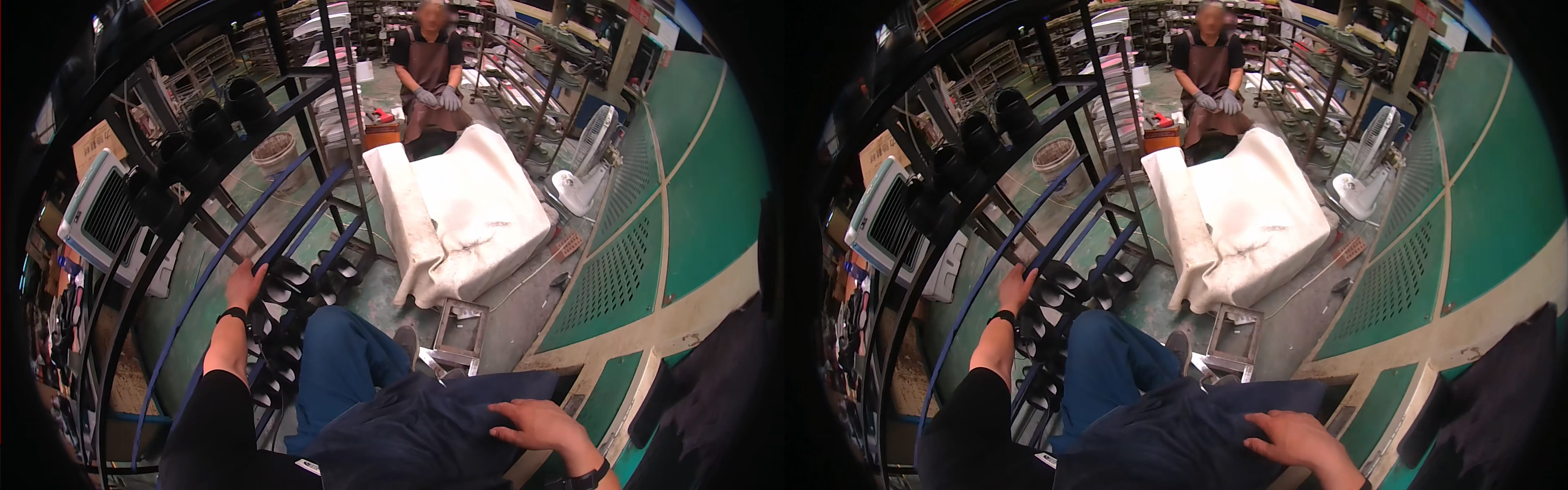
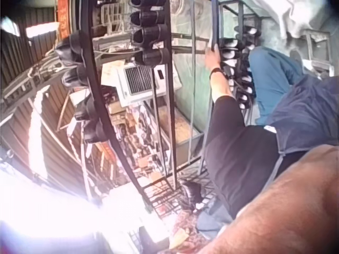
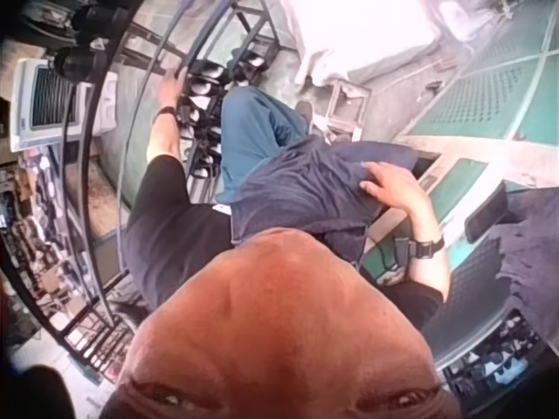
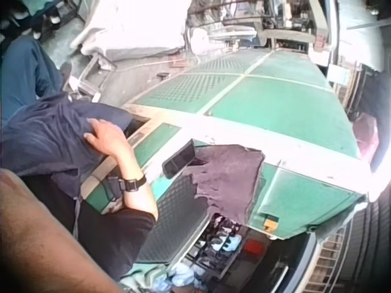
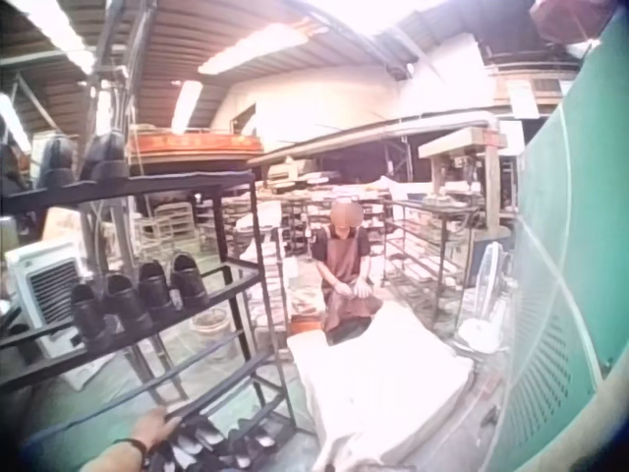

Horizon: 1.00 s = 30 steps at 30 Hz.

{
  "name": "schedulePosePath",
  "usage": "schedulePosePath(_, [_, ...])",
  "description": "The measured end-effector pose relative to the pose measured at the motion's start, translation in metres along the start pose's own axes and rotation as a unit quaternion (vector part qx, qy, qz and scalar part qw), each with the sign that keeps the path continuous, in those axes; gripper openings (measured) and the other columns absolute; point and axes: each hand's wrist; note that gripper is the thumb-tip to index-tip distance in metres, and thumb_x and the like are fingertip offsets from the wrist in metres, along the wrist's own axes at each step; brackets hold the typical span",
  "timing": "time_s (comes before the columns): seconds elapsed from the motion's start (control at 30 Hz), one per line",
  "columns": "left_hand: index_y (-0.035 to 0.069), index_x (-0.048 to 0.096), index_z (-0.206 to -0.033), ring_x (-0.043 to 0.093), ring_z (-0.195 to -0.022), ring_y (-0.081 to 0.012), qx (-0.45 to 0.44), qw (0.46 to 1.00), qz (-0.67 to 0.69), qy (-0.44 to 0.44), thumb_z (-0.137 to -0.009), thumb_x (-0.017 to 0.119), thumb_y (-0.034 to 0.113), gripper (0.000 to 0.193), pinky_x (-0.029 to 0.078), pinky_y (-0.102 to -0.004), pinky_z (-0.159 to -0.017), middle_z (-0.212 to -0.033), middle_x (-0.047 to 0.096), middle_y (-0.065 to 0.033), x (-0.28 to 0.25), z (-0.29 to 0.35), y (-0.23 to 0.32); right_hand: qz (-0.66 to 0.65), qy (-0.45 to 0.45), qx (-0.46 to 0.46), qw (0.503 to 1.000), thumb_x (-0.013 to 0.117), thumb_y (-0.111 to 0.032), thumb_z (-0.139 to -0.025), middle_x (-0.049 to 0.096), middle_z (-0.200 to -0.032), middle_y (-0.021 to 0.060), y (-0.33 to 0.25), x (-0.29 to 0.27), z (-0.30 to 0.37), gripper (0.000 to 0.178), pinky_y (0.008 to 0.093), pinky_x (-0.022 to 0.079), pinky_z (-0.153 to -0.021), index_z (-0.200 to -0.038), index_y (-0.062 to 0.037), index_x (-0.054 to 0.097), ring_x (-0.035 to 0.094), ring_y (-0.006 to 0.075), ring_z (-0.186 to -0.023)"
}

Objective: The recorder laces and ties a dress shoe as part of an assembly line process.

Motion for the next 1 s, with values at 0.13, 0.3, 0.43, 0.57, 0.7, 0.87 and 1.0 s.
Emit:
schedulePosePath(0.13, [0.003,0.058,-0.094,0.063,-0.095,-0.0442,-0.011,1.000,0.007,0.011,-0.097,0.048,0.052,0.050,0.049,-0.0537,-0.078,-0.096,0.067,-0.0241,0.005,0.000,-0.015,0.010,-0.006,-0.018,1.000,0.054,-0.051,-0.095,0.065,-0.108,0.0180,0.000,0.000,-0.003,0.057,0.0462,0.050,-0.090,-0.136,-0.0115,0.054,0.063,0.0376,-0.106])
schedulePosePath(0.3, [0.003,0.061,-0.100,0.064,-0.097,-0.0438,-0.017,1.000,0.005,-0.015,-0.096,0.049,0.052,0.051,0.051,-0.0520,-0.084,-0.101,0.068,-0.0236,0.009,-0.004,-0.019,-0.010,0.038,-0.023,0.999,0.063,-0.038,-0.092,0.066,-0.114,0.0201,-0.008,-0.003,-0.002,0.051,0.0441,0.050,-0.089,-0.132,-0.0077,0.058,0.063,0.0383,-0.105])
schedulePosePath(0.43, [0.004,0.065,-0.097,0.066,-0.095,-0.0411,-0.037,0.999,0.029,-0.027,-0.094,0.052,0.053,0.050,0.052,-0.0506,-0.082,-0.096,0.070,-0.0203,-0.010,0.003,0.005,-0.050,0.025,0.013,0.998,0.064,-0.030,-0.092,0.064,-0.122,0.0234,-0.020,-0.005,0.001,0.050,0.0438,0.048,-0.095,-0.134,-0.0046,0.056,0.061,0.0392,-0.112])
schedulePosePath(0.57, [0.005,0.063,-0.103,0.066,-0.095,-0.0395,-0.004,0.999,0.037,0.007,-0.095,0.051,0.052,0.049,0.052,-0.0508,-0.081,-0.103,0.069,-0.0180,0.005,0.003,-0.008,-0.053,-0.006,0.029,0.998,0.063,-0.031,-0.094,0.064,-0.121,0.0262,-0.022,-0.003,0.003,0.052,0.0428,0.047,-0.096,-0.138,-0.0031,0.054,0.062,0.0382,-0.111])
schedulePosePath(0.7, [0.006,0.061,-0.105,0.066,-0.095,-0.0394,0.001,0.999,0.046,0.020,-0.095,0.051,0.051,0.047,0.052,-0.0506,-0.082,-0.103,0.067,-0.0167,-0.008,0.010,-0.003,-0.051,0.014,0.014,0.999,0.063,-0.032,-0.095,0.065,-0.119,0.0247,-0.018,-0.001,0.002,0.052,0.0415,0.048,-0.096,-0.138,-0.0026,0.053,0.063,0.0355,-0.110])
schedulePosePath(0.87, [0.004,0.057,-0.123,0.061,-0.110,-0.0338,0.022,0.963,0.246,0.111,-0.095,0.059,0.031,0.038,0.049,-0.0429,-0.090,-0.121,0.060,-0.0152,-0.003,0.043,0.029,-0.041,0.014,0.036,0.998,0.064,-0.030,-0.095,0.068,-0.113,0.0233,-0.015,0.003,-0.006,0.050,0.0398,0.050,-0.092,-0.136,-0.0033,0.055,0.065,0.0342,-0.105])
schedulePosePath(1.0, [0.009,0.016,-0.155,0.047,-0.133,-0.0308,0.094,0.717,0.689,0.048,-0.090,0.069,0.043,0.091,0.042,-0.0443,-0.105,-0.158,0.026,-0.0179,-0.045,0.117,0.078,-0.049,0.057,-0.050,0.996,0.068,-0.034,-0.090,0.069,-0.106,0.0176,-0.002,0.010,-0.010,0.050,0.0398,0.052,-0.079,-0.131,-0.0070,0.060,0.067,0.0326,-0.092])
Point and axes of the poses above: each hand's wrist, its own z-axis away from the middle knuckle, its own x-axis out of the palm, y = z × x
